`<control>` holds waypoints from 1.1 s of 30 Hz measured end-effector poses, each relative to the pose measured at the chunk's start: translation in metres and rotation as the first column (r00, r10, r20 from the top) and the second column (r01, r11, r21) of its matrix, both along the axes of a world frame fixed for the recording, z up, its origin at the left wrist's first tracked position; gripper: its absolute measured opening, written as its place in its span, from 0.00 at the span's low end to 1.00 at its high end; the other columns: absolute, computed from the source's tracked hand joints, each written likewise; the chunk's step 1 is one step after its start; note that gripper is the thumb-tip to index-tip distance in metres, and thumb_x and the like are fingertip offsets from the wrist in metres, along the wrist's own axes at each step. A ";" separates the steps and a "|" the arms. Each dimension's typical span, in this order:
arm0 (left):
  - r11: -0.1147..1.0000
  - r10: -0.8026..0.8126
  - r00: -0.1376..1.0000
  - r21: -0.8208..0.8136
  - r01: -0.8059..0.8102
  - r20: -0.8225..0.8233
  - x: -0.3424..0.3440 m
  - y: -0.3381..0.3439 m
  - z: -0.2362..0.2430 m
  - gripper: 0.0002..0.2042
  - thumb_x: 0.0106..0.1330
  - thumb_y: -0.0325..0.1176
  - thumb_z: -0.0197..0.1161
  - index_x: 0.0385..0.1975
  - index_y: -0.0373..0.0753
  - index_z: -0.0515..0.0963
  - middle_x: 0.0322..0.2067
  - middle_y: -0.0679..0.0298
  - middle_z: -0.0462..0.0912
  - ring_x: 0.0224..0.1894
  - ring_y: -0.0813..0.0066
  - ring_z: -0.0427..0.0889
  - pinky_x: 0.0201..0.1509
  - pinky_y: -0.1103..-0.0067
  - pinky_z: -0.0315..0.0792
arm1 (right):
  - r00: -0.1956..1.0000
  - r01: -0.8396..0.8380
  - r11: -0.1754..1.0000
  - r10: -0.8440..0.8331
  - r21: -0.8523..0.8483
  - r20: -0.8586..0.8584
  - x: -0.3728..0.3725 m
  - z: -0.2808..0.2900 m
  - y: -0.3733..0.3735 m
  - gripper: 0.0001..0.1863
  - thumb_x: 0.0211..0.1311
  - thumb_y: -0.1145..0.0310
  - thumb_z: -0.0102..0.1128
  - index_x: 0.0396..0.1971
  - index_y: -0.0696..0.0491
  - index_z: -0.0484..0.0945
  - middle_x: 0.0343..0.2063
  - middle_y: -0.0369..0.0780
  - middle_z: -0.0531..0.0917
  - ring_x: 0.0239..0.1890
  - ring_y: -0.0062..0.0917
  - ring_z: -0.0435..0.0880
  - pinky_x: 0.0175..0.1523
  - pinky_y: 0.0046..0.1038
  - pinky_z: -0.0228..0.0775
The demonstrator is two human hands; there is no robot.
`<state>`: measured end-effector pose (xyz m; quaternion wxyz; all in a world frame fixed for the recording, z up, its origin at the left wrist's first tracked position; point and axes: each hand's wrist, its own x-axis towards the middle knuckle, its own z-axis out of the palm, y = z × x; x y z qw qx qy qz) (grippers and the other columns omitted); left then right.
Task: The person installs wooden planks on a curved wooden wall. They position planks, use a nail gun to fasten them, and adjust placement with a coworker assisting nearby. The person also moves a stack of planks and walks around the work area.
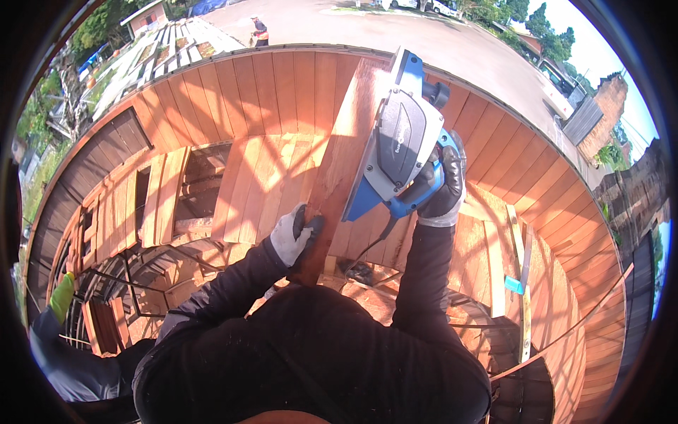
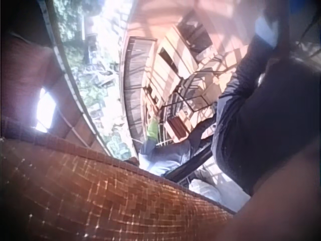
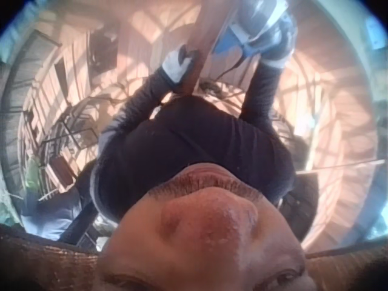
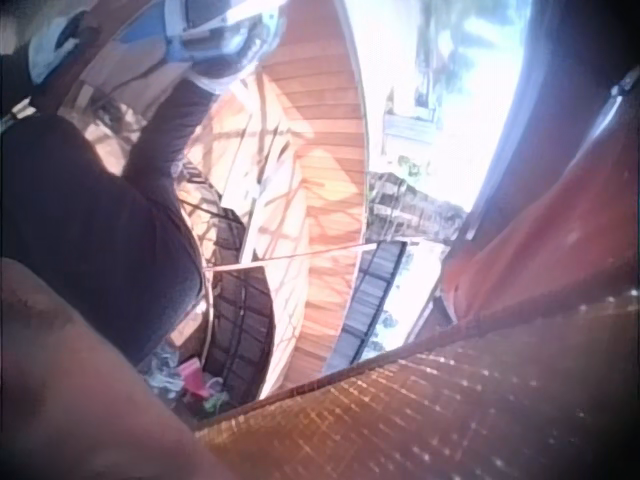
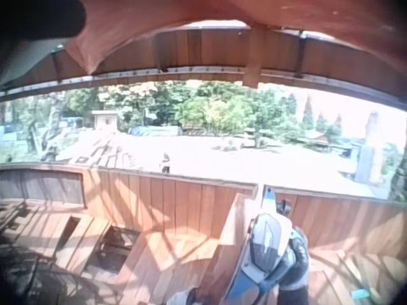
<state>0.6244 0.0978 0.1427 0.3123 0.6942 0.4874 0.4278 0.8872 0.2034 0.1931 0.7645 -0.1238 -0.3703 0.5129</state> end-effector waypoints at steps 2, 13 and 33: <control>1.000 -0.022 1.000 -0.002 0.022 -0.002 0.003 -0.002 -0.002 0.15 0.68 0.39 0.57 0.41 0.31 0.70 0.30 0.38 0.77 0.37 0.36 0.77 0.35 0.60 0.71 | 0.997 -0.068 0.995 0.069 0.067 -0.025 0.013 0.000 0.009 0.22 0.72 0.66 0.46 0.62 0.56 0.65 0.57 0.44 0.74 0.59 0.30 0.74 0.64 0.34 0.68; 0.996 -0.080 0.997 -0.033 0.081 0.021 0.001 0.001 -0.033 0.18 0.62 0.31 0.58 0.50 0.30 0.70 0.37 0.40 0.79 0.42 0.39 0.78 0.44 0.63 0.72 | 0.997 0.038 0.988 -0.047 0.150 0.063 0.070 0.052 0.031 0.23 0.70 0.62 0.53 0.60 0.56 0.68 0.42 0.42 0.78 0.33 0.22 0.74 0.37 0.25 0.70; 0.923 0.379 0.858 -0.202 -0.327 0.346 -0.119 0.011 -0.060 0.20 0.74 0.44 0.51 0.57 0.35 0.70 0.34 0.64 0.79 0.33 0.78 0.77 0.36 0.81 0.72 | 0.188 0.751 0.654 -0.072 -0.096 0.980 0.207 -0.080 -0.034 0.16 0.61 0.62 0.65 0.47 0.50 0.83 0.32 0.33 0.84 0.21 0.14 0.75 0.24 0.18 0.67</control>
